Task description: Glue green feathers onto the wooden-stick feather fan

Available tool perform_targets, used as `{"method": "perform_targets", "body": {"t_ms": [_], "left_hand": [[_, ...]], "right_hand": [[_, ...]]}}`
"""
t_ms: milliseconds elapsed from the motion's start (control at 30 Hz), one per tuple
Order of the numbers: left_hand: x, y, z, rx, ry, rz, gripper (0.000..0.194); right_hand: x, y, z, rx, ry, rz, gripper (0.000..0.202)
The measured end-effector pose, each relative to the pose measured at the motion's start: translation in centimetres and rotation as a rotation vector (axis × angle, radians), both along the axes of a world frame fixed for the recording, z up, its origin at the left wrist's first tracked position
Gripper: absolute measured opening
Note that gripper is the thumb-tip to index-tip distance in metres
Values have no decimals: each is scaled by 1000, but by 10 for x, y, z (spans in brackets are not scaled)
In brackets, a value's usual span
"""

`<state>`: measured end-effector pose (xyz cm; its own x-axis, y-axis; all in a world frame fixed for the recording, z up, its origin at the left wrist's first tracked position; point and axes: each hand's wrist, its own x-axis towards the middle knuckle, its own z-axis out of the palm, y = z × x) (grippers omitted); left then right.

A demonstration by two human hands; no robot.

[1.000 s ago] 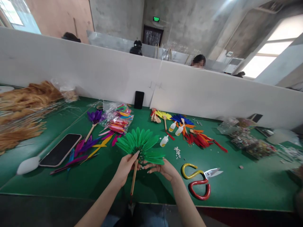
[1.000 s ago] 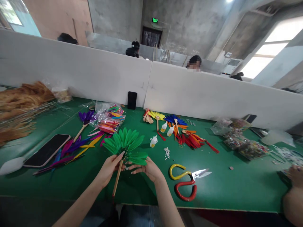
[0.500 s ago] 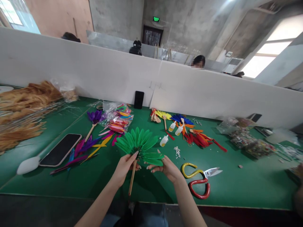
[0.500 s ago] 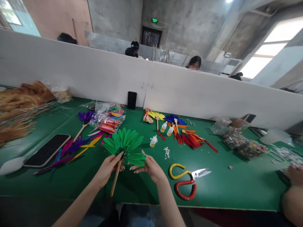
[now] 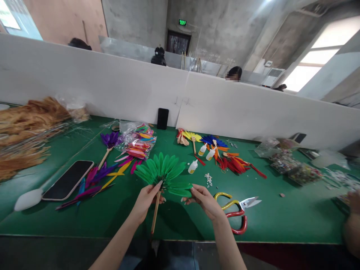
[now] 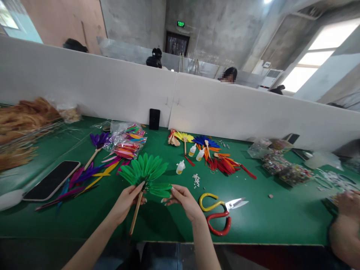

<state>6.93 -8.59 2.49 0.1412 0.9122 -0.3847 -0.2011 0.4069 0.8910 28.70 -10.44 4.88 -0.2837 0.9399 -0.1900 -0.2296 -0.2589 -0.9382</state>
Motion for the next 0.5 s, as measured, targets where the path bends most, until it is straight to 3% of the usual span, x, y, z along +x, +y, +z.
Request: {"method": "perform_targets", "body": {"t_ms": [500], "left_hand": [[2, 0, 4, -11, 12, 5, 39]], "right_hand": [[10, 7, 22, -30, -132, -30, 46]]}}
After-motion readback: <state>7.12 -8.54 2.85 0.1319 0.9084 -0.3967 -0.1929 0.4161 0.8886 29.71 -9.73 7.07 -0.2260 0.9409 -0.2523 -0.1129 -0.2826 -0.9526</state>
